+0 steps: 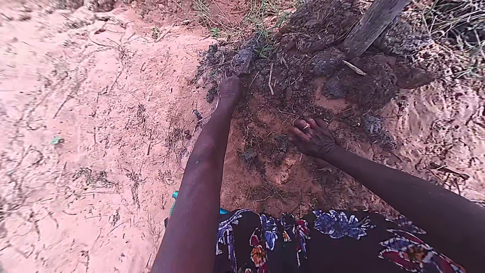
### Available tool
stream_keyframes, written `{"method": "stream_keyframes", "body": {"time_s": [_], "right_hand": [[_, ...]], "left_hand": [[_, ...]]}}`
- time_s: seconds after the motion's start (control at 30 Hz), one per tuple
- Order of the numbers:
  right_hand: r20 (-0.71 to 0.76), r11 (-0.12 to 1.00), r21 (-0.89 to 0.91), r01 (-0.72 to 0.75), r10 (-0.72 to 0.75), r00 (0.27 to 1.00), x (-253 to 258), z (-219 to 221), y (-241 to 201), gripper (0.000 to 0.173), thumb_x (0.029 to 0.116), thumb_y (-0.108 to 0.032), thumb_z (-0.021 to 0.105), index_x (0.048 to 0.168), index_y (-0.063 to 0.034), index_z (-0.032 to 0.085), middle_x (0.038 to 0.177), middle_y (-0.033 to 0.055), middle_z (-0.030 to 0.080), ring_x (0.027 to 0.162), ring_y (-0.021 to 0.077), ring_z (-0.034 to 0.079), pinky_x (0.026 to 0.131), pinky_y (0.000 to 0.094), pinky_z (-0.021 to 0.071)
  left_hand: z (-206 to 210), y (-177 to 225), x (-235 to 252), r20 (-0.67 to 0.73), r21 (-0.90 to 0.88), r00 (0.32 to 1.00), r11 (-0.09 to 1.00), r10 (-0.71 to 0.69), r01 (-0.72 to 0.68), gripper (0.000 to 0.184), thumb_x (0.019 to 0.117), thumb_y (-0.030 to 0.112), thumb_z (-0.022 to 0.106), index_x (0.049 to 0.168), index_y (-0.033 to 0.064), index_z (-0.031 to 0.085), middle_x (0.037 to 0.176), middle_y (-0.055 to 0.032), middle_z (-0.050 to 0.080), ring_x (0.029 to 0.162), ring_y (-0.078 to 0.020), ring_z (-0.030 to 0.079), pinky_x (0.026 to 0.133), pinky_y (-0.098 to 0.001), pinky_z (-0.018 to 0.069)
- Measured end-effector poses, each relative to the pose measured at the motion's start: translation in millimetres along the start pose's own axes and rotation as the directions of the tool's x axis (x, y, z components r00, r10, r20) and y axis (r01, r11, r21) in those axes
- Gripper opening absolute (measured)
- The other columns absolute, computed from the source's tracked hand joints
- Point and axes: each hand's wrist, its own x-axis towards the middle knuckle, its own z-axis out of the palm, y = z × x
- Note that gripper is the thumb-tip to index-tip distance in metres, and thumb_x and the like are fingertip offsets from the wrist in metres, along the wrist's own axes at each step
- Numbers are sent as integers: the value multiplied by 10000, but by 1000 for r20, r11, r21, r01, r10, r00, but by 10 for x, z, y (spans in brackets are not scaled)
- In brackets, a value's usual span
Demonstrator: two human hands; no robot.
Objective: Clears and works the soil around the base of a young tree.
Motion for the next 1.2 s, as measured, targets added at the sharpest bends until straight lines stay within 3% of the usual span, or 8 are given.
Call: {"method": "stream_keyframes", "body": {"time_s": [0.43,0.57,0.63,0.7,0.83,0.97,1.1,1.2], "right_hand": [[27,1000,2,-10,10,1000,13,-16,0,395,1028,-381,495,1185,-87,707,1198,215,681,1155,455,632,884,602,495],[-3,1000,-11,-3,3,1000,2,9,0,397,1027,-374,479,1167,-83,710,1170,222,681,1141,463,631,863,602,493],[-21,1000,-24,3,-3,1000,-12,25,5,424,1042,-391,441,1167,-89,713,1168,217,686,1122,463,636,838,591,494],[-20,1000,-26,2,-3,1000,-15,35,8,454,1064,-411,406,1193,-102,714,1202,210,698,1135,458,641,835,581,495],[-34,999,-52,2,-4,999,-21,27,6,440,1067,-433,394,1177,-126,689,1184,176,700,1119,425,647,822,558,492],[-37,998,-67,-7,5,999,-24,29,0,429,1070,-433,390,1192,-137,675,1159,162,694,1115,409,641,840,544,480],[-30,997,-71,-11,9,1000,-26,19,-7,430,1075,-435,380,1204,-135,660,1166,170,683,1111,425,633,822,555,482],[-37,998,-68,-11,8,999,-27,33,-6,429,1071,-428,385,1210,-136,667,1174,165,686,1113,424,634,811,550,487]], "left_hand": [[285,-119,-664,-23,-122,996,989,87,-89,378,1062,121,446,1400,-31,519,1259,-280,656,1182,-457,645,958,-616,510],[309,-678,-560,-318,-561,926,828,-206,-8,387,1117,175,349,1345,-97,505,1172,-315,664,1137,-450,665,980,-589,511],[272,-996,-193,-322,-775,848,632,-421,20,407,1123,190,345,1376,-96,483,1173,-302,651,1110,-393,661,986,-526,503],[232,-1238,209,-260,-865,821,501,-508,36,397,1123,200,340,1362,-84,482,1187,-290,625,1087,-368,640,953,-516,507],[126,-1321,692,-247,-787,880,614,-405,62,378,1097,135,367,1361,-107,488,1290,-315,604,1226,-393,608,1050,-514,474],[79,-1181,915,-122,-762,953,641,-279,90,435,1050,209,542,1364,-92,517,1347,-305,581,1297,-401,557,1096,-545,432],[-8,-1026,972,-59,-737,942,651,-332,183,637,948,427,716,1316,-76,580,1343,-291,590,1297,-399,558,1084,-567,436],[-161,-856,917,-25,-592,930,755,-366,281,578,932,304,726,1323,-90,568,1383,-308,559,1322,-424,544,1069,-602,455]]}}
